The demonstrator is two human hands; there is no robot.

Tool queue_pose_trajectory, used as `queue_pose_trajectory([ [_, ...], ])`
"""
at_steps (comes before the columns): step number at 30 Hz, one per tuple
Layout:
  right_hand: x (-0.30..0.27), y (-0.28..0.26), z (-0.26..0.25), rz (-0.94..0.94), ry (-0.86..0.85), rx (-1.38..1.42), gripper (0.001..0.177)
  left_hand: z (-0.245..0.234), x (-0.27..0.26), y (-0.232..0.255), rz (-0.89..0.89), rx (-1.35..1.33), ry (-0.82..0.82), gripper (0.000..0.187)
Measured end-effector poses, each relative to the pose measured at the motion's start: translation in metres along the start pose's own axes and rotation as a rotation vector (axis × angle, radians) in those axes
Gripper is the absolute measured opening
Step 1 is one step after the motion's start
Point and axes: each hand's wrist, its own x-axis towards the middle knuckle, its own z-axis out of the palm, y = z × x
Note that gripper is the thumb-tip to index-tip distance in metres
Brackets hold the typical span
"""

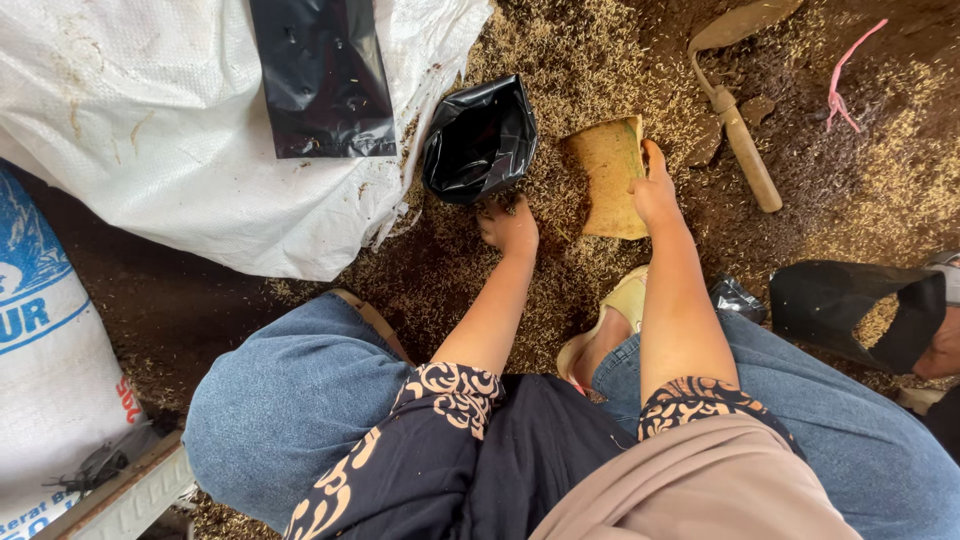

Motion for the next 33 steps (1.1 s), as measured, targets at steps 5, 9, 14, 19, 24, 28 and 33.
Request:
queue_pose_trajectory([
  [5,0.019,0.022,0.009,-0.158,0.014,0.027,0.086,0.011,-0.006,0.004,0.133,0.014,-0.012,0.085],
  [9,0.024,0.026,0.016,-0.136,-0.031,0.145,0.083,0.028,-0.007,0.007,0.213,0.004,-0.053,0.087],
  [14,0.015,0.018,0.017,0.035,-0.070,0.189,0.078,0.056,-0.014,0.016,0.278,-0.027,-0.273,0.076],
  [19,0.024,0.027,0.023,0.022,-0.068,0.314,0.072,0.047,-0.031,0.041,0.576,0.113,-0.396,0.074],
  [24,0.051,0.056,0.016,0.109,-0.072,0.338,0.066,0.012,-0.076,0.053,0.859,0.690,-0.070,0.081],
  [28,0.071,0.077,0.016,0.141,-0.097,0.426,0.067,-0.021,-0.079,0.064,1.106,0.323,0.086,0.039],
  [33,0.067,0.085,0.014,0.149,-0.140,0.721,0.077,-0.095,-0.033,0.065,0.957,-0.091,0.524,0.029],
])
